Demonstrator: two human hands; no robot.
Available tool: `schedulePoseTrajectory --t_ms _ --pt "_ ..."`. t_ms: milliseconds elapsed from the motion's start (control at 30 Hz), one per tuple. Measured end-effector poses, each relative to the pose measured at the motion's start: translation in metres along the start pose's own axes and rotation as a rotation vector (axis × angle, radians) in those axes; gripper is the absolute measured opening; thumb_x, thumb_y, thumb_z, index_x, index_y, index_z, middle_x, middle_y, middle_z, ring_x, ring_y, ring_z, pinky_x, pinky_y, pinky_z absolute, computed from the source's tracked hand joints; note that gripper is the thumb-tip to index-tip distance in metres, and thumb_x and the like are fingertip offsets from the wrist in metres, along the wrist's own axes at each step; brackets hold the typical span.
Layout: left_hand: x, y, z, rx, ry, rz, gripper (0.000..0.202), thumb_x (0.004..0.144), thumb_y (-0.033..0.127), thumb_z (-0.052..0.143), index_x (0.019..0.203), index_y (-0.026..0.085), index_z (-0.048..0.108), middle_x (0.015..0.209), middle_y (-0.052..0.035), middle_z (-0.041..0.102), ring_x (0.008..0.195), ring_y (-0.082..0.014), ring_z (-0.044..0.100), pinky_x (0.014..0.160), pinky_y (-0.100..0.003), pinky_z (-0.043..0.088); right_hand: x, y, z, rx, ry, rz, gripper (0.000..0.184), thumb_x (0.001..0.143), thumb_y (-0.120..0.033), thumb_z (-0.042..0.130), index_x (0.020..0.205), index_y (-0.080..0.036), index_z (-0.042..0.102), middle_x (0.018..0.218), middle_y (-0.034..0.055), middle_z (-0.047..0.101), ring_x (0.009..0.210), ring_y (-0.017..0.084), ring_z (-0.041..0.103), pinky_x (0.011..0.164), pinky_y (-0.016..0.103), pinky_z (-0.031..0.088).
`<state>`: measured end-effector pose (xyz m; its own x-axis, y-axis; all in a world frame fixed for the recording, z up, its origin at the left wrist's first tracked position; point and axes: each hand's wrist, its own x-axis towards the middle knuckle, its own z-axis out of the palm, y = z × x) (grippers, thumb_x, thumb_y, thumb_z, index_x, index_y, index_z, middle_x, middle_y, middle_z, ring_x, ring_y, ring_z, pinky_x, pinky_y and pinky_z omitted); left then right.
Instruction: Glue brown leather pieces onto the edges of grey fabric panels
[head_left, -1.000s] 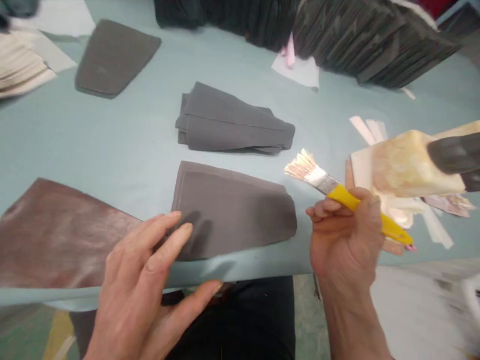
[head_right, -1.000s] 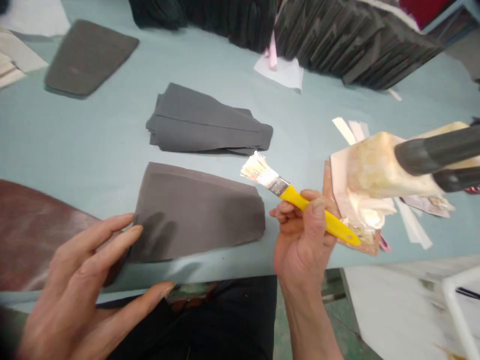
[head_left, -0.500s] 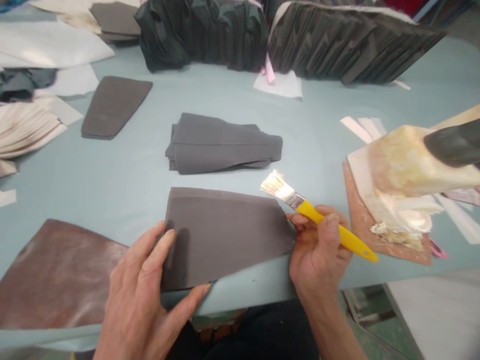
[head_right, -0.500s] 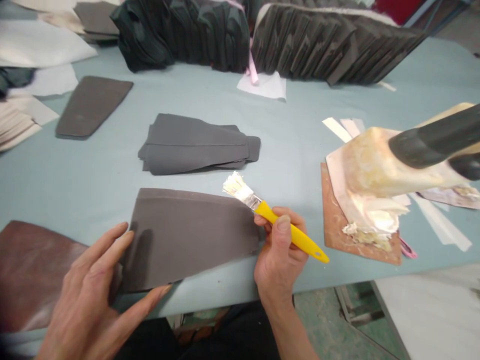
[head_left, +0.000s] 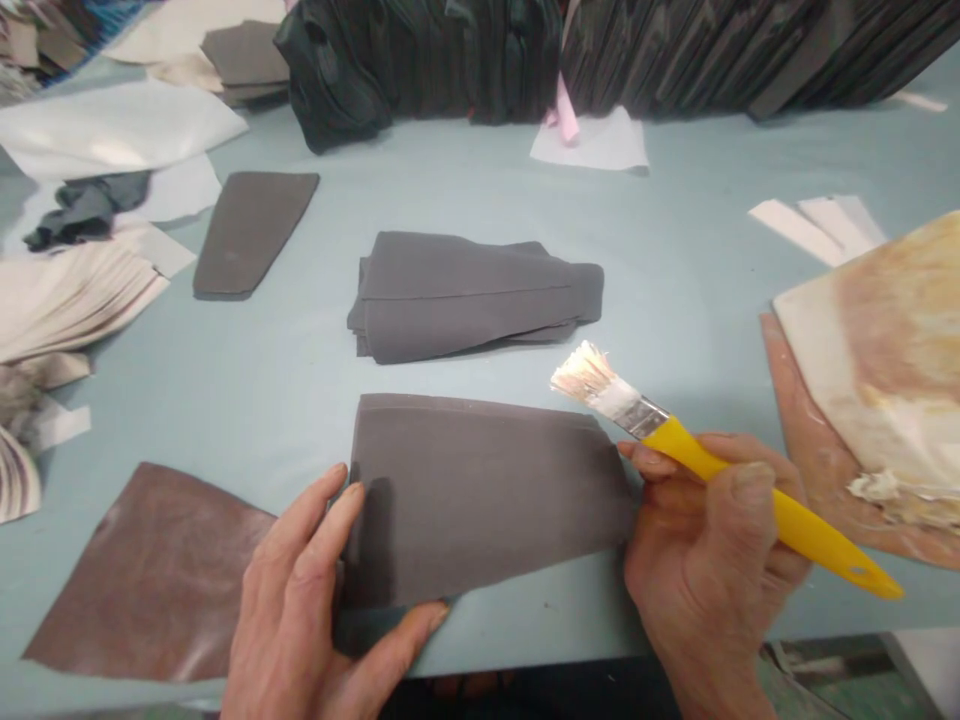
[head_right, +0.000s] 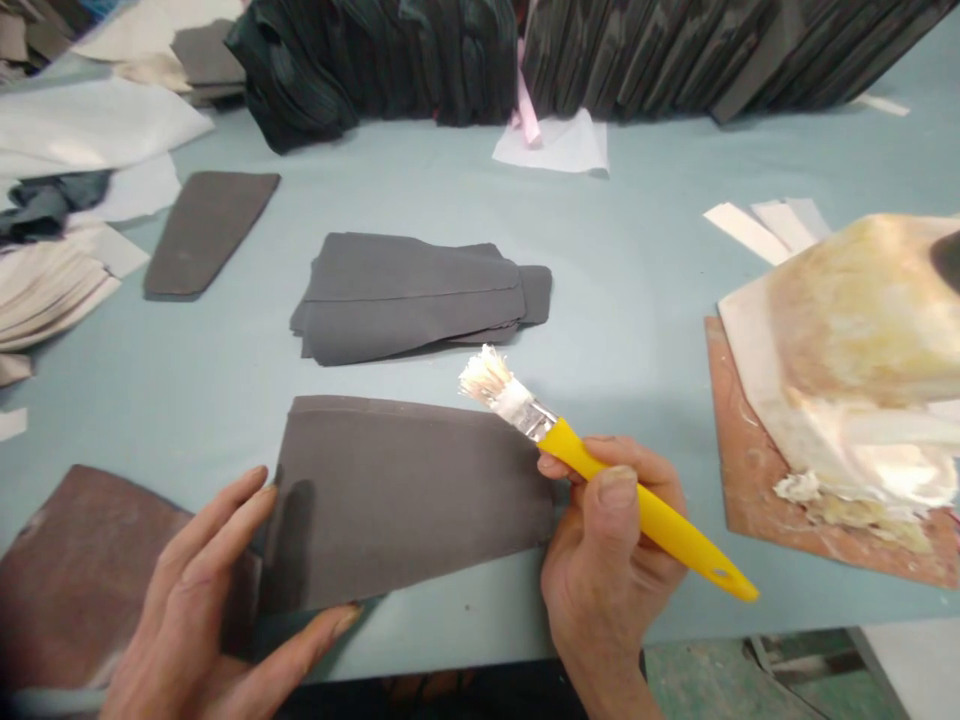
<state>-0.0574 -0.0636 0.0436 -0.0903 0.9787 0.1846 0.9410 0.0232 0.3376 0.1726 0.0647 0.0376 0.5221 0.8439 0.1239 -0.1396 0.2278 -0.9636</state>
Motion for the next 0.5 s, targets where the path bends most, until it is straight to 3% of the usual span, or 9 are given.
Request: schedulePoseTrajectory --t_ms 267,500 --pt "0.004 0.003 0.001 -0.057 -0.002 -0.031 0.088 0.094 0.057 0.074 0.169 0.033 0.035 0.168 -0.0151 0.047 0.148 -0.0449 0.055 0.116 -0.062 0.055 0.0 0.0 0.011 -0.069 0.037 -0.041 0.02 0.091 -0.042 0.076 0.091 -0.024 0.069 0.077 -0.0041 0.065 0.067 0.014 0.066 0.071 0.031 0.052" --pt "0.012 0.001 0.001 -0.059 -0.001 0.001 0.095 0.091 0.065 0.075 0.169 0.029 0.034 0.168 -0.0175 0.048 0.148 -0.0463 0.053 0.117 -0.065 0.05 0.004 0.004 0.015 -0.106 0.049 -0.125 0.015 0.092 -0.036 0.073 0.091 -0.022 0.067 0.08 -0.007 0.064 0.065 0.011 0.066 0.074 0.029 0.056"
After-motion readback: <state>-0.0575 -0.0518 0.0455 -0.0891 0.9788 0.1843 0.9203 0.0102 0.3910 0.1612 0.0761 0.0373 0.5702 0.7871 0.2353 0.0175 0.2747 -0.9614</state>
